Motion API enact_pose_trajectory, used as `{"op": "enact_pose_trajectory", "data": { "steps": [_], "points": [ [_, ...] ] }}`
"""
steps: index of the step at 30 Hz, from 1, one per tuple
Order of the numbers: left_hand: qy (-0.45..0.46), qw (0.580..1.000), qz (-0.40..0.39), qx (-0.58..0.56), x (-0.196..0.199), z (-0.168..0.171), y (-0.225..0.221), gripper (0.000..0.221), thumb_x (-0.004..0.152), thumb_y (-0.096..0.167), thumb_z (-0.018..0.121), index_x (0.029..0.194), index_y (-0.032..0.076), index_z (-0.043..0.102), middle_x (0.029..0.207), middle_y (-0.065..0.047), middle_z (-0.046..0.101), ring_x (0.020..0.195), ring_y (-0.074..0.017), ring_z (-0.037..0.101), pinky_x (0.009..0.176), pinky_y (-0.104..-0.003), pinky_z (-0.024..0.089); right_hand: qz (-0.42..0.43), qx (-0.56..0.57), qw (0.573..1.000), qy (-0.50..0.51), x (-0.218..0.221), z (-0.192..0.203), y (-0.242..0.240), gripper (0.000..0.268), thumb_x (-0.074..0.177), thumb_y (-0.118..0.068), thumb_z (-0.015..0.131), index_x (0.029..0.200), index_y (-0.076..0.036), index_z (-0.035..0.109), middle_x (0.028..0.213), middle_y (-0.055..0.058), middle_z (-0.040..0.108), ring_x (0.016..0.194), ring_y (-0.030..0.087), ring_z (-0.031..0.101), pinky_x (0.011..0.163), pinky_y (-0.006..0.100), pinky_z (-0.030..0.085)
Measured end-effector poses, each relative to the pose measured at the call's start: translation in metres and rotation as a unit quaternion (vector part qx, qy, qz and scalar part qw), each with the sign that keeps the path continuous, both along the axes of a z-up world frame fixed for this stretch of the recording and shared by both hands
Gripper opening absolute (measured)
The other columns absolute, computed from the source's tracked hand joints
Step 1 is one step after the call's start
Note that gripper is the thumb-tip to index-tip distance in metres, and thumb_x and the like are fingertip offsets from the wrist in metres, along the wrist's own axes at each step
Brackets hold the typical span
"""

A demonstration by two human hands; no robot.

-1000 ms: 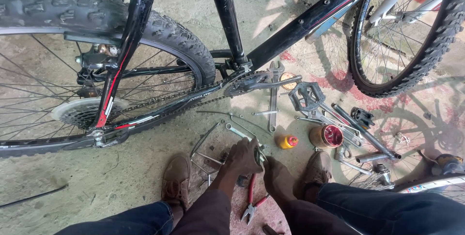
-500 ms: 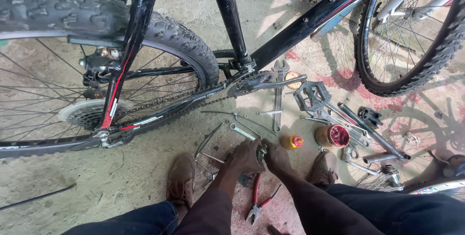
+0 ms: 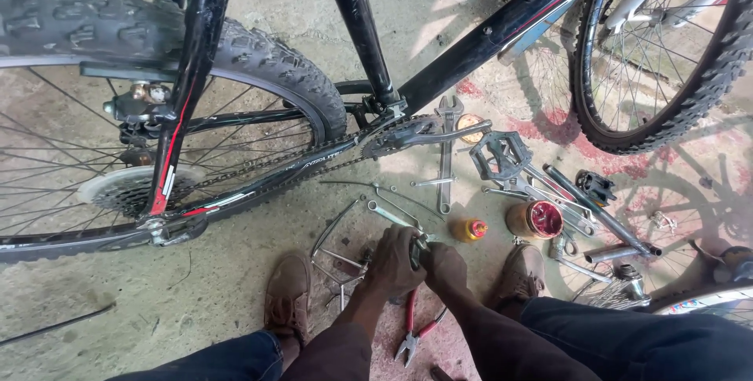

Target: The person is performing maintenance on a bicycle, specifically focusing on the pedal and crankset area using various hand tools.

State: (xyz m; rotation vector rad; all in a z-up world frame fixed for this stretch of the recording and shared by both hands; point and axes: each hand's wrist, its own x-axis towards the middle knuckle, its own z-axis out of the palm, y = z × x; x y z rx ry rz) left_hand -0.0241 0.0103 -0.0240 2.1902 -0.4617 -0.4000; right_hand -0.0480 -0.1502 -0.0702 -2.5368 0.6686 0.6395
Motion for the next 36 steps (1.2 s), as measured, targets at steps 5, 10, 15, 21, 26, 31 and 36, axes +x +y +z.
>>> {"op": "enact_pose_trajectory", "data": {
  "steps": [5, 10, 15, 21, 26, 31, 36],
  "points": [
    [0.041, 0.998, -0.010, 0.052, 0.005, -0.015, -0.005, 0.054, 0.077, 0.020, 0.069, 0.129, 0.011, 0.057, 0.114, -0.014, 0.061, 0.110, -0.0346, 0.065, 0.092, -0.047, 0.054, 0.028, -0.043, 0.999, -0.001, -0.010, 0.020, 0.006, 0.031, 0.093, -0.031, 0.062, 0.109, -0.011, 0.079, 0.089, 0.016, 0.077, 0.095, 0.036, 0.077, 0.084, 0.050, 0.062],
    [0.159, 0.987, -0.028, 0.003, 0.018, 0.005, 0.004, 0.051, 0.079, 0.022, 0.068, 0.130, 0.014, 0.063, 0.118, -0.017, 0.065, 0.113, -0.0381, 0.066, 0.093, -0.050, 0.054, 0.121, -0.121, 0.960, -0.222, -0.034, -0.017, -0.016, 0.023, 0.092, -0.028, 0.064, 0.101, -0.008, 0.071, 0.077, 0.013, 0.066, 0.079, 0.034, 0.073, 0.068, 0.050, 0.063],
    [0.331, 0.940, -0.007, 0.087, 0.036, 0.066, 0.012, 0.011, 0.095, 0.024, 0.070, 0.092, 0.014, 0.075, 0.084, -0.001, 0.076, 0.071, -0.0152, 0.069, 0.072, -0.040, 0.050, 0.129, -0.018, 0.985, -0.116, -0.037, 0.021, -0.015, 0.025, 0.099, -0.022, 0.038, 0.099, 0.001, 0.047, 0.069, 0.017, 0.069, 0.058, 0.039, 0.068, 0.057, 0.051, 0.054],
    [0.210, 0.963, -0.060, 0.158, 0.042, 0.017, -0.013, 0.067, 0.075, 0.036, 0.090, 0.135, 0.022, 0.066, 0.108, -0.011, 0.075, 0.089, -0.0239, 0.070, 0.077, -0.040, 0.056, 0.082, 0.061, 0.995, 0.015, -0.024, 0.042, -0.002, 0.032, 0.098, -0.019, 0.041, 0.104, 0.013, 0.046, 0.084, 0.028, 0.070, 0.073, 0.040, 0.074, 0.071, 0.046, 0.060],
    [0.119, 0.977, -0.091, 0.151, 0.046, 0.044, -0.017, 0.026, 0.079, 0.037, 0.077, 0.090, 0.014, 0.074, 0.079, -0.010, 0.070, 0.067, -0.0245, 0.064, 0.064, -0.041, 0.054, 0.097, 0.080, 0.992, -0.003, -0.029, 0.062, 0.001, 0.031, 0.097, -0.018, 0.042, 0.110, 0.010, 0.042, 0.091, 0.029, 0.072, 0.080, 0.041, 0.075, 0.074, 0.049, 0.060],
    [0.106, 0.985, -0.092, 0.104, 0.051, 0.010, -0.011, 0.040, 0.062, 0.038, 0.086, 0.095, 0.017, 0.081, 0.088, -0.009, 0.074, 0.080, -0.0267, 0.070, 0.076, -0.042, 0.057, 0.079, 0.075, 0.989, -0.096, -0.045, 0.096, 0.007, 0.028, 0.101, -0.037, 0.050, 0.107, -0.010, 0.044, 0.090, 0.019, 0.071, 0.080, 0.043, 0.070, 0.072, 0.056, 0.051],
    [0.227, 0.963, -0.069, 0.125, 0.054, 0.038, 0.005, 0.044, 0.060, 0.044, 0.093, 0.091, 0.016, 0.081, 0.081, -0.003, 0.076, 0.069, -0.0178, 0.065, 0.070, -0.035, 0.055, -0.031, 0.026, 0.999, 0.017, -0.043, 0.133, 0.015, 0.057, 0.099, -0.061, 0.045, 0.085, -0.013, 0.071, 0.077, 0.005, 0.073, 0.076, 0.028, 0.069, 0.073, 0.041, 0.051]
  ]
}}
